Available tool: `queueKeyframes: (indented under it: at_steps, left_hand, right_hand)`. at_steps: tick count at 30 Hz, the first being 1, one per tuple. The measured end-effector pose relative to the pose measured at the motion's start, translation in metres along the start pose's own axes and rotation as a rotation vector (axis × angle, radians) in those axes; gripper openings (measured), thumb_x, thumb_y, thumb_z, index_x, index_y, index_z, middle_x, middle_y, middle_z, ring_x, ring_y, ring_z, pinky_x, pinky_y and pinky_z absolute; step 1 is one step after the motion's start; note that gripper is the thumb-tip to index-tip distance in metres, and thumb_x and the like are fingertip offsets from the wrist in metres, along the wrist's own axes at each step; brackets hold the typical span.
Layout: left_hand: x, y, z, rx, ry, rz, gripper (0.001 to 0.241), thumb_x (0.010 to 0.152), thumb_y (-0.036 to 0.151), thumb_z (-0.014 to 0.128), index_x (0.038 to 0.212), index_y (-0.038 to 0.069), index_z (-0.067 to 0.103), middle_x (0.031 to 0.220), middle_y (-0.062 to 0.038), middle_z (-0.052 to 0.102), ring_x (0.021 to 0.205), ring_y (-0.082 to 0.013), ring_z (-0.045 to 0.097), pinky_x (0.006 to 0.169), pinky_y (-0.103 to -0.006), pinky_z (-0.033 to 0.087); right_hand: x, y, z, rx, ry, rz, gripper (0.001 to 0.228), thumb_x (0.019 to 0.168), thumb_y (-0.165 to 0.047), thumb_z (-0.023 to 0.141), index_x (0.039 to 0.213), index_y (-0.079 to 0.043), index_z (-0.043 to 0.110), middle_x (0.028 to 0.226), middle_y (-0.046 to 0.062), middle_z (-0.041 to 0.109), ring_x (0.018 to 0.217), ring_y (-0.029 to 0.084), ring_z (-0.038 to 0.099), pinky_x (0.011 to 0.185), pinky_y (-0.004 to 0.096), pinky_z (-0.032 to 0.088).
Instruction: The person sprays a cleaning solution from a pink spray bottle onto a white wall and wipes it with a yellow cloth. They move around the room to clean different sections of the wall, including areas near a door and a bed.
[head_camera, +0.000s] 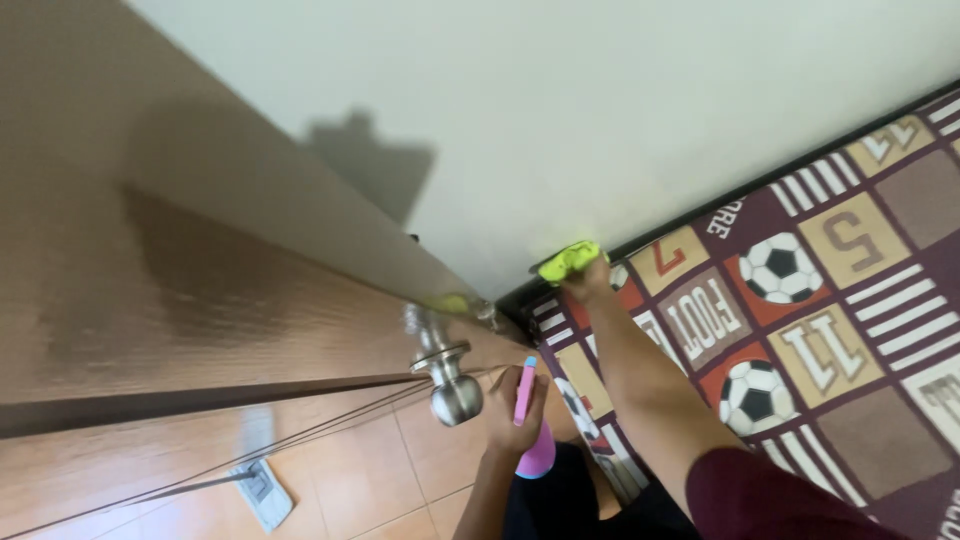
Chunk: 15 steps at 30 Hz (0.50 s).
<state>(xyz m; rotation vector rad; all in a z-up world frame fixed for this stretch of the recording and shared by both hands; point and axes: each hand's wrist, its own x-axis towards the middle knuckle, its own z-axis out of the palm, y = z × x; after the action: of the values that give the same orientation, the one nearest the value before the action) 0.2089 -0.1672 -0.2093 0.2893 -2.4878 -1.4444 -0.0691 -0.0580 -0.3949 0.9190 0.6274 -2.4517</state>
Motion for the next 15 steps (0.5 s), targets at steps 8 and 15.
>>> queueKeyframes:
  at_steps: [8, 15]
  left_hand:
    - [0.022, 0.036, 0.017, -0.126, -0.104, 0.09, 0.02, 0.092, 0.022, 0.072, 0.097, 0.004, 0.064, 0.08, -0.016, 0.069, 0.073, -0.035, 0.07, 0.066, -0.0417, 0.054]
    - [0.108, 0.156, 0.062, -0.322, -0.07, 0.389, 0.025, 0.101, 0.027, 0.064, 0.099, 0.002, 0.065, 0.085, -0.017, 0.065, 0.078, -0.0346, 0.065, 0.072, -0.0426, 0.052]
  right_hand:
    - [-0.171, -0.043, -0.031, 0.023, -0.423, -0.146, 0.043, 0.109, -0.039, 0.039, 0.134, -0.012, 0.059, 0.134, 0.012, 0.065, 0.125, 0.033, 0.062, 0.108, 0.055, 0.049]
    - [-0.383, -0.176, 0.007, -0.115, -0.358, -0.587, 0.064, 0.099, -0.053, 0.048, 0.148, -0.011, 0.052, 0.141, 0.011, 0.062, 0.13, 0.03, 0.059, 0.113, 0.05, 0.047]
